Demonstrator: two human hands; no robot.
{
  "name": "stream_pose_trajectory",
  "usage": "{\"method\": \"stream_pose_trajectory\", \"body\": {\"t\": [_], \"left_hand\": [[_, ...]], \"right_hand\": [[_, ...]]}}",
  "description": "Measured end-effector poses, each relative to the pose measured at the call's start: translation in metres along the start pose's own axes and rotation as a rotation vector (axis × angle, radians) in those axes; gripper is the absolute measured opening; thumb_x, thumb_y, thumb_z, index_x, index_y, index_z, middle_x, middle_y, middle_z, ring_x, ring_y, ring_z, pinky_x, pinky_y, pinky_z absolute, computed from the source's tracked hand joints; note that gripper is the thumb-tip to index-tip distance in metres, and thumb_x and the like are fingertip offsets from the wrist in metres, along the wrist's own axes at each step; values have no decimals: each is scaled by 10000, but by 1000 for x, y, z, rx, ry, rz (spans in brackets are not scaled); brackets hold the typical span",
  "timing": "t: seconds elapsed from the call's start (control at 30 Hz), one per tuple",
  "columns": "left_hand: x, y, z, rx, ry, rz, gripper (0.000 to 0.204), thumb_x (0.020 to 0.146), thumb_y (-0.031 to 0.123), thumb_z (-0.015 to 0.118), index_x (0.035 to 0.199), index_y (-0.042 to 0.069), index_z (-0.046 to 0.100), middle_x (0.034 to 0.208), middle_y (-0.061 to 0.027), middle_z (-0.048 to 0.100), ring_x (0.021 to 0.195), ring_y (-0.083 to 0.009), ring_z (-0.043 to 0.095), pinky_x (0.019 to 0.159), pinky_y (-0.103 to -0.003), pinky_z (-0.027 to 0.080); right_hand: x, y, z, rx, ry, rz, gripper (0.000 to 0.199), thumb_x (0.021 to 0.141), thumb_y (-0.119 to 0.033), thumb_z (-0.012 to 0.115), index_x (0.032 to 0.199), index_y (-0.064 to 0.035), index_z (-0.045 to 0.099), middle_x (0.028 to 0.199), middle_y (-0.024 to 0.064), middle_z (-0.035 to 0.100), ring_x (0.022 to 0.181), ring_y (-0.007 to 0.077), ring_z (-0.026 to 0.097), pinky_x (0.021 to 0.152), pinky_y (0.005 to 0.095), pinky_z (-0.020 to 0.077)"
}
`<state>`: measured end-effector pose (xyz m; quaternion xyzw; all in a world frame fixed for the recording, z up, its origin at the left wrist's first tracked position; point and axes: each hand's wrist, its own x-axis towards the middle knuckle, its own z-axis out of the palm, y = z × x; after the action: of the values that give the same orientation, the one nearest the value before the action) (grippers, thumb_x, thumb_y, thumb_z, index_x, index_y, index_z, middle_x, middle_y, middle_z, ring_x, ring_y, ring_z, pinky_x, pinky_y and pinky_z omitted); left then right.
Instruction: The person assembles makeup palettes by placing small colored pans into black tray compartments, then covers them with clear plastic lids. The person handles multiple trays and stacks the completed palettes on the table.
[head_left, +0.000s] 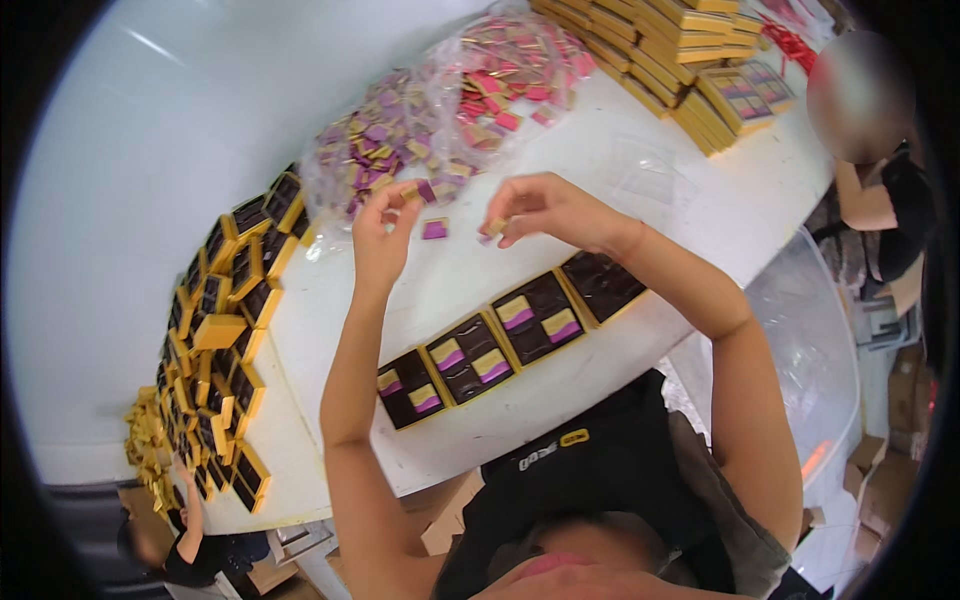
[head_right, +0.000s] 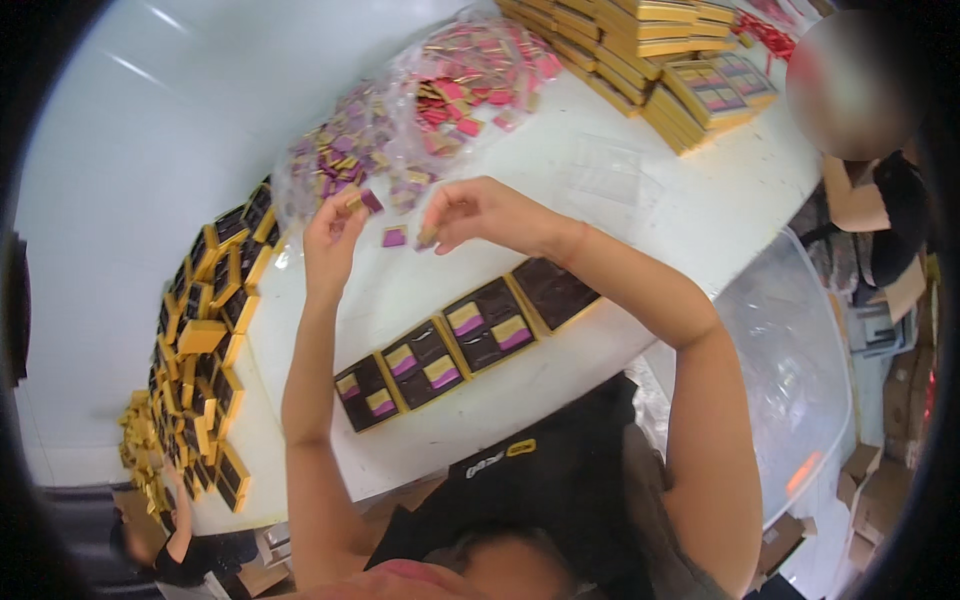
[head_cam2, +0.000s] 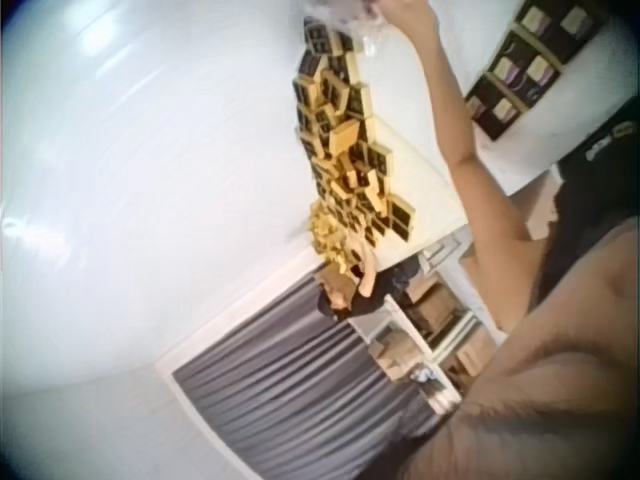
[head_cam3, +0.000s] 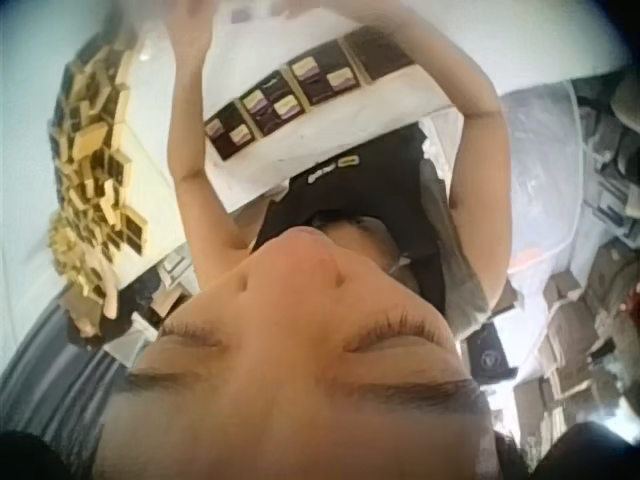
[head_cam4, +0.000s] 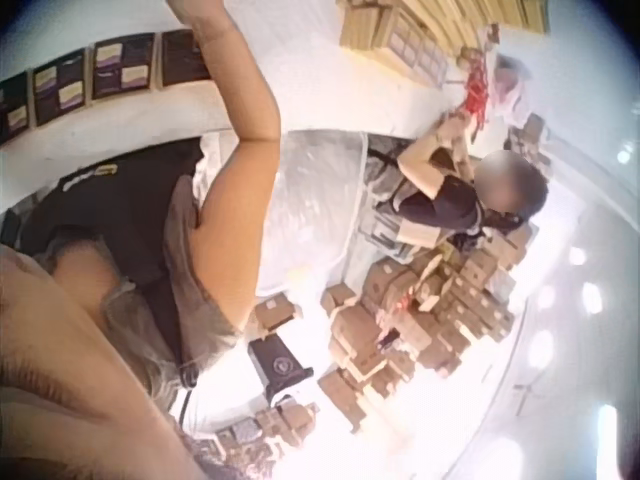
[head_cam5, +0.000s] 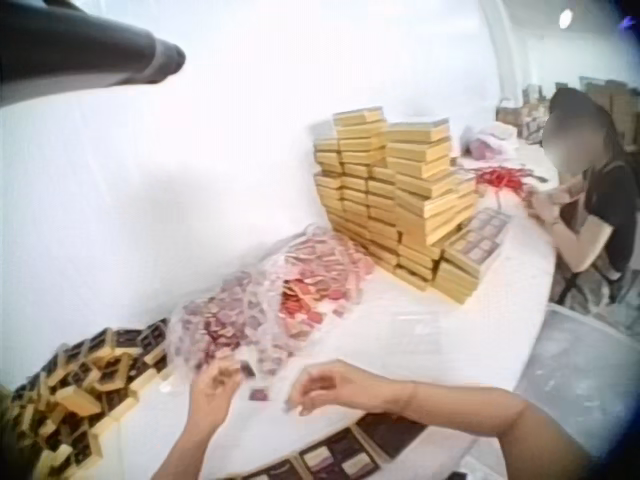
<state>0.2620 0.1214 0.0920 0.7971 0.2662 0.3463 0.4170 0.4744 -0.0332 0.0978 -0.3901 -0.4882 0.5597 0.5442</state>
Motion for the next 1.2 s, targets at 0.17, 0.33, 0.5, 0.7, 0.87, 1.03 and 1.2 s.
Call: {"method": "stream_pose_trajectory", "body": {"t": [0.17,0.33,0.5,0.7,0.87,1.03,1.2], "left_hand": [[-36,66,43,-438,-411,-291,243,879,43,690,1100,23,591,875,-15,611,788,-83,609,694,-237,459],[-42,65,94,-229,-582,-205,257,874,40,691,1113,37,595,889,-17,608,753,-85,631,675,-231,455],[-44,48,134,10,-605,-183,240,870,57,681,1108,50,648,866,-44,621,715,-113,611,707,-269,485],[-64,59,136,432,-543,112,433,852,275,729,1209,51,627,1126,-146,645,1052,-263,605,872,-393,489],[-107,59,146,599,-491,363,879,817,455,734,1429,-68,382,1474,-243,413,1370,-382,402,1129,-466,324],[-111,53,152,596,-498,399,847,837,443,715,1431,-61,384,1502,-245,374,1415,-387,333,1175,-474,250],[-107,56,147,651,-569,391,825,854,445,692,1431,-59,386,1525,-220,350,1433,-376,298,1185,-475,218]], "right_hand": [[-120,-3,-26,-140,160,-234,147,812,76,653,793,-70,659,1277,107,512,1177,177,508,979,321,431],[-193,20,-39,63,280,-68,117,824,74,645,833,-42,656,1113,102,572,1124,209,576,873,336,514],[-198,11,-30,91,282,-16,95,896,67,563,872,-10,614,969,122,594,882,217,645,705,313,580],[-178,7,-39,-596,422,50,115,863,59,645,958,-4,631,938,69,636,780,140,596,661,291,496],[-167,10,-47,-977,273,-131,170,813,45,685,961,-33,658,868,99,639,765,242,637,669,320,524],[-162,26,-46,-1055,251,-266,212,793,34,711,985,-55,714,869,88,631,803,247,632,695,331,534],[-170,25,-47,-1315,113,-275,249,780,-25,757,1020,-85,732,970,79,631,806,240,612,681,328,525]]}}
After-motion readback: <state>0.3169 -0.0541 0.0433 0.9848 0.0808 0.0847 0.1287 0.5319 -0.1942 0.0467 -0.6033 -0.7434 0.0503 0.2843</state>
